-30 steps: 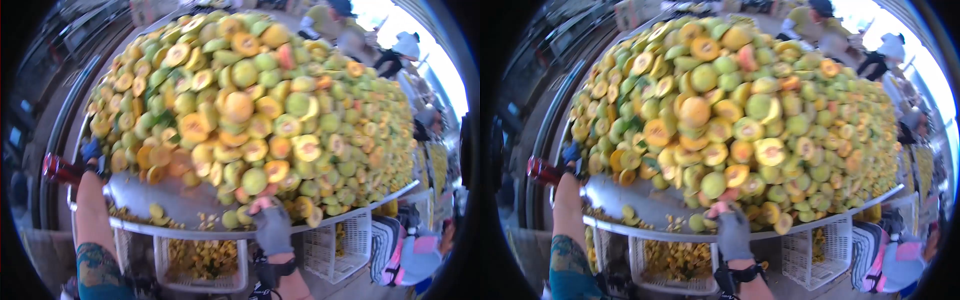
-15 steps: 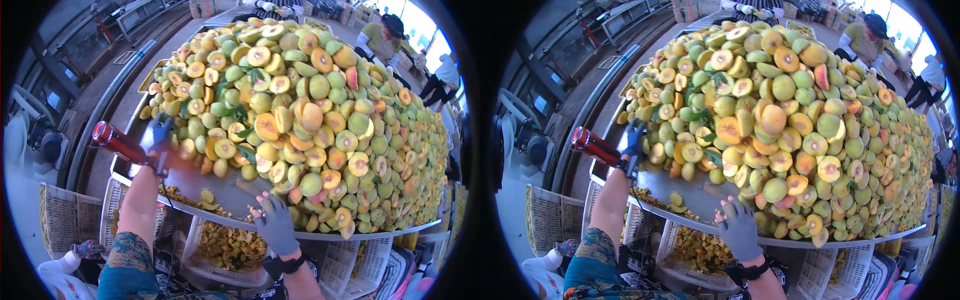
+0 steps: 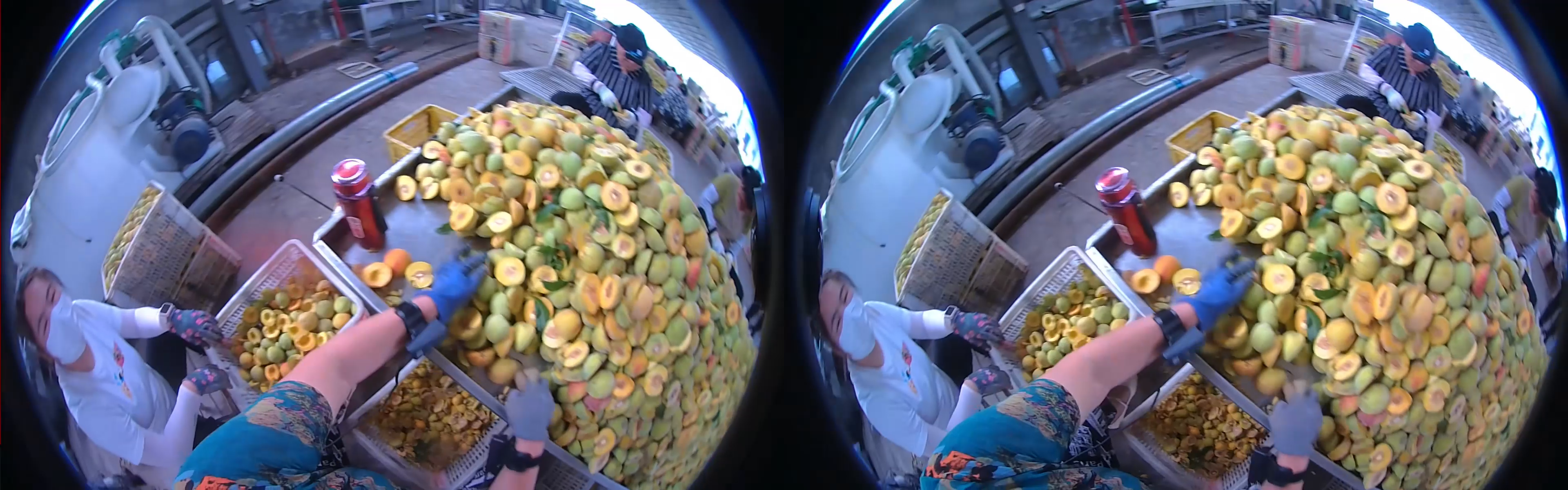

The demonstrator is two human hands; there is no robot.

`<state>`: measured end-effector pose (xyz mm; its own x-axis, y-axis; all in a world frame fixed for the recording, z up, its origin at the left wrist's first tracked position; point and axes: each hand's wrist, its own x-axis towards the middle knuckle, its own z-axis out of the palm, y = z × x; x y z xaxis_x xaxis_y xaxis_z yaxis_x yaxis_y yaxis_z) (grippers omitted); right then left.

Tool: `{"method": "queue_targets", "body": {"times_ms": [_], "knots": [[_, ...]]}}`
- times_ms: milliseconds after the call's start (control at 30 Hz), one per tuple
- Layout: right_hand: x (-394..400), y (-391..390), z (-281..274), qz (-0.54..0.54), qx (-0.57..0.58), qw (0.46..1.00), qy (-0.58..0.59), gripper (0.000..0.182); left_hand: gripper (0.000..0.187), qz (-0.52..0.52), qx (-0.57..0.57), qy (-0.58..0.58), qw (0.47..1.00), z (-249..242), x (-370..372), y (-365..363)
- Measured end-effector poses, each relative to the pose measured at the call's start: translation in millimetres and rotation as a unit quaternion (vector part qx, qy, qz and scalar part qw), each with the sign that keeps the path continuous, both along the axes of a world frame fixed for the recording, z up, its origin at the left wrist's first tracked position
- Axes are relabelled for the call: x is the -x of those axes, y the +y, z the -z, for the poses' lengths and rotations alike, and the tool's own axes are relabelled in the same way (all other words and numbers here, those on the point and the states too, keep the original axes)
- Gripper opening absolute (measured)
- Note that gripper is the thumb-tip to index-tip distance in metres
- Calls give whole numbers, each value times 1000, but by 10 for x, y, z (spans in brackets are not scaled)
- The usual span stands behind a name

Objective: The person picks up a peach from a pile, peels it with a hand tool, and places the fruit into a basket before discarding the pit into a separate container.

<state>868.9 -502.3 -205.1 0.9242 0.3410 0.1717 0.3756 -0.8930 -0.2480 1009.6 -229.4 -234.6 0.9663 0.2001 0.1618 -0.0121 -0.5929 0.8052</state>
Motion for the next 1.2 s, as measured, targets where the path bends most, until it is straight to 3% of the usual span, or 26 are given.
{"method": "queue_targets", "body": {"times_ms": [67, 100, 167, 200, 233, 267, 300, 333, 367, 400, 433, 467, 500, 533, 667, 800, 867, 933, 1000, 1067, 1100, 1200], "knots": [[90, 45, -245, 139, 34, 988, 62, 26, 46, 61, -1, 32, 998, -116, 225, -70], [84, -4, -210, 152, 14, 986, 67, 25, 49, 93, -33, 17, 995, -194, 308, -27], [80, -82, -181, 112, 44, 991, 65, 23, 47, 118, -68, 59, 989, -461, 333, 165], [121, -142, -185, 74, 75, 992, 65, 22, 40, 75, -82, 153, 982, -726, 254, 253], [155, -159, -116, 115, 90, 987, 68, 17, 33, 72, -127, 75, 986, -677, 104, 404], [151, -174, -151, 147, 43, 984, 91, 18, 28, 9, -247, -157, 956, -369, -104, 562], [149, -260, -2, 123, 79, 986, 74, 19, 29, -60, -179, -105, 976, 126, -484, 806], [158, -287, 1, 149, 89, 981, 82, 21, 35, 13, -262, -149, 953, -286, -455, 857], [149, -302, -42, 159, 48, 984, 66, 23, 41, -239, -303, -46, 921, -157, -871, 780], [137, -274, -116, 171, 30, 983, 66, 25, 49, -249, -218, -70, 941, -310, -1079, 961], [129, -249, -182, 164, 16, 984, 63, 29, 56, -314, -263, -16, 912, -63, -1353, 1192], [127, -235, -174, 159, 22, 984, 76, 31, 66, -340, -211, 142, 905, -541, -1216, 1012], [104, -234, -199, 166, 10, 983, 75, 30, 66, -377, -238, 127, 886, -240, -1342, 1184], [118, -235, -215, 171, -4, 982, 83, 30, 70, -375, -235, 206, 873, -286, -1327, 1181], [158, -290, -234, 170, -27, 980, 99, 29, 71, -333, -256, 264, 868, -374, -1304, 1220], [238, -343, -223, 146, -60, 981, 109, 27, 63, -310, -213, 210, 903, -105, -1528, 1603], [272, -355, -227, 131, -38, 986, 95, 28, 54, -324, -232, 160, 903, -25, -1363, 1470], [293, -375, -274, 124, -50, 986, 96, 28, 38, -306, -200, 185, 912, 182, -1372, 1689], [332, -426, -342, 137, -66, 984, 89, 30, 36, -262, -224, 176, 922, 4, -1150, 1396], [374, -484, -321, 167, -50, 980, 98, 31, 36, -144, -326, 225, 907, 3, -1057, 1255], [395, -526, -282, 154, -57, 984, 61, 31, 35, -10, -460, 248, 853, -309, -762, 899], [459, -622, -308, 141, -50, 987, 60, 31, 39, -18, -475, 305, 825, -50, -646, 845]]}}
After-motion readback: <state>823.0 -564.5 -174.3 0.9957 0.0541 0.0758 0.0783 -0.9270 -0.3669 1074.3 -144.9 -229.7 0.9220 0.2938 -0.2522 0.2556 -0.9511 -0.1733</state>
